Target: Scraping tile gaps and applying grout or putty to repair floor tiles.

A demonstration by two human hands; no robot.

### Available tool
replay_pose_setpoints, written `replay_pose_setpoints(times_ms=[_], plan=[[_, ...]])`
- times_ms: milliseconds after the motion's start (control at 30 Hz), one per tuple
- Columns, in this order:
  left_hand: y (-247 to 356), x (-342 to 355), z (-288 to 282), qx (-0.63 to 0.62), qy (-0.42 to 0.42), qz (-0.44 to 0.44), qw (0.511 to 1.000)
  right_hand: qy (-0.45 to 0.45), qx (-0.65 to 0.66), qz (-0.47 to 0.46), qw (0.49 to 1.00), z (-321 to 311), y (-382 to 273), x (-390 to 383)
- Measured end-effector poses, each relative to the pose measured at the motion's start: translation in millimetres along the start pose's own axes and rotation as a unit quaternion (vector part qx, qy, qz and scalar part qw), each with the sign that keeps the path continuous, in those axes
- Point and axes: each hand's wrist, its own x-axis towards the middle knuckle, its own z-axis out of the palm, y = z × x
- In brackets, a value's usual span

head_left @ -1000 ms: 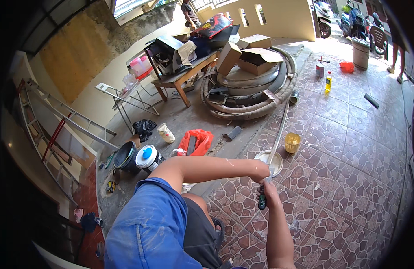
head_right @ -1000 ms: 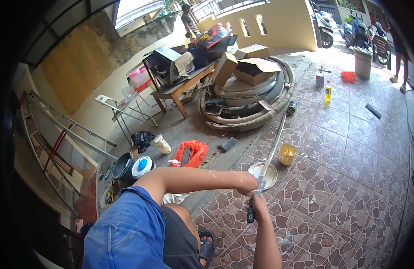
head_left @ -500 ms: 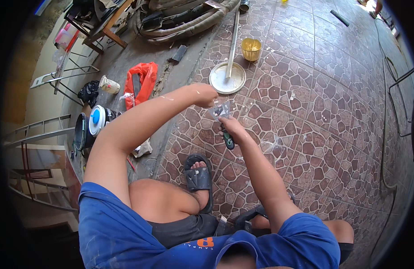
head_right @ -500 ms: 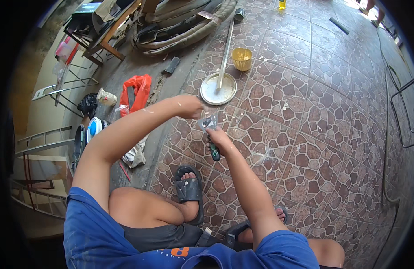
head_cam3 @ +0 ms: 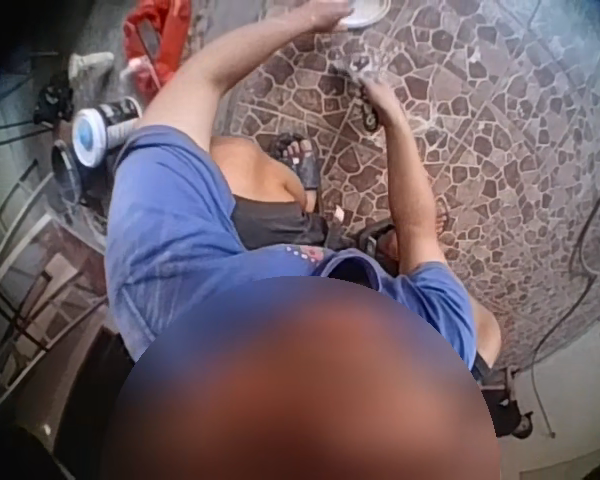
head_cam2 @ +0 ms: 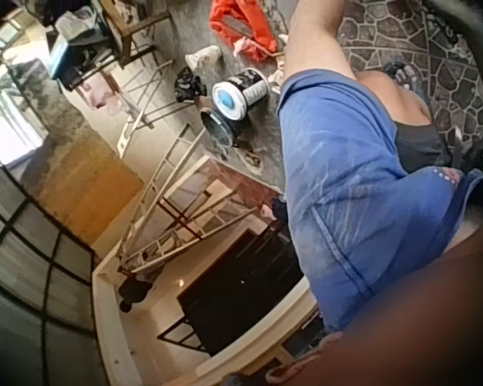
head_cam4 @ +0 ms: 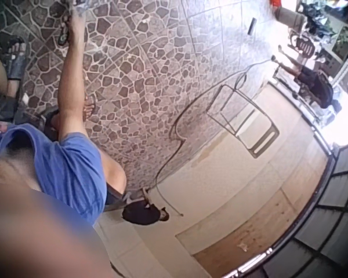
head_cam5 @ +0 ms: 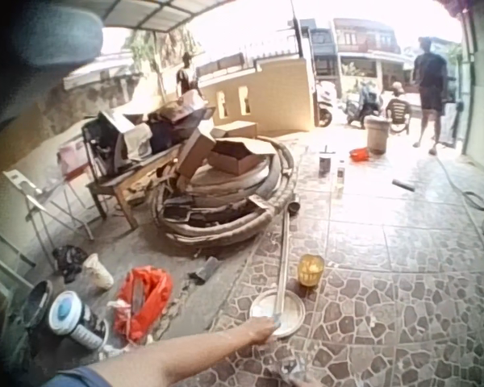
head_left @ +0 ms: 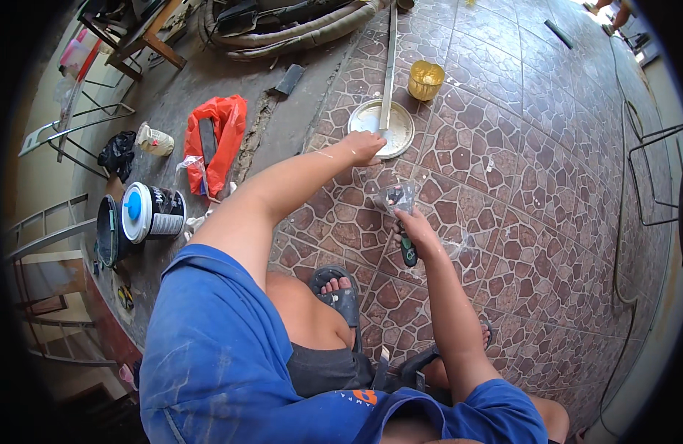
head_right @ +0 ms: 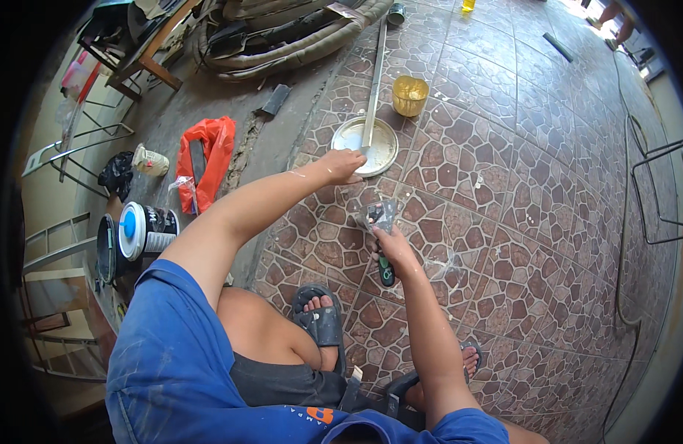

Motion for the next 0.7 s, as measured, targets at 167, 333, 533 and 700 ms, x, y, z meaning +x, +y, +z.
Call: replay_pose_setpoints(times_ms=[167,333,533,700], plan=[[2,24,11,0.023,-0.003,0.058,0.998,0.028,0.002,-0.01,1.0,8,12,-3],[-3,10,23,0.042,0.021,0.07,0.996,-0.003,0.006,0.02,1.0,26,12,-2],[-37,-32,-6,0.119,0.135,0.151,0.972,-0.016,-0.032,0.014,0.999,36,4,1],[-73,-90,-25,0.142,0.094,0.118,0.978,-0.022,-0.031,0.002,0.999,25,8,7]])
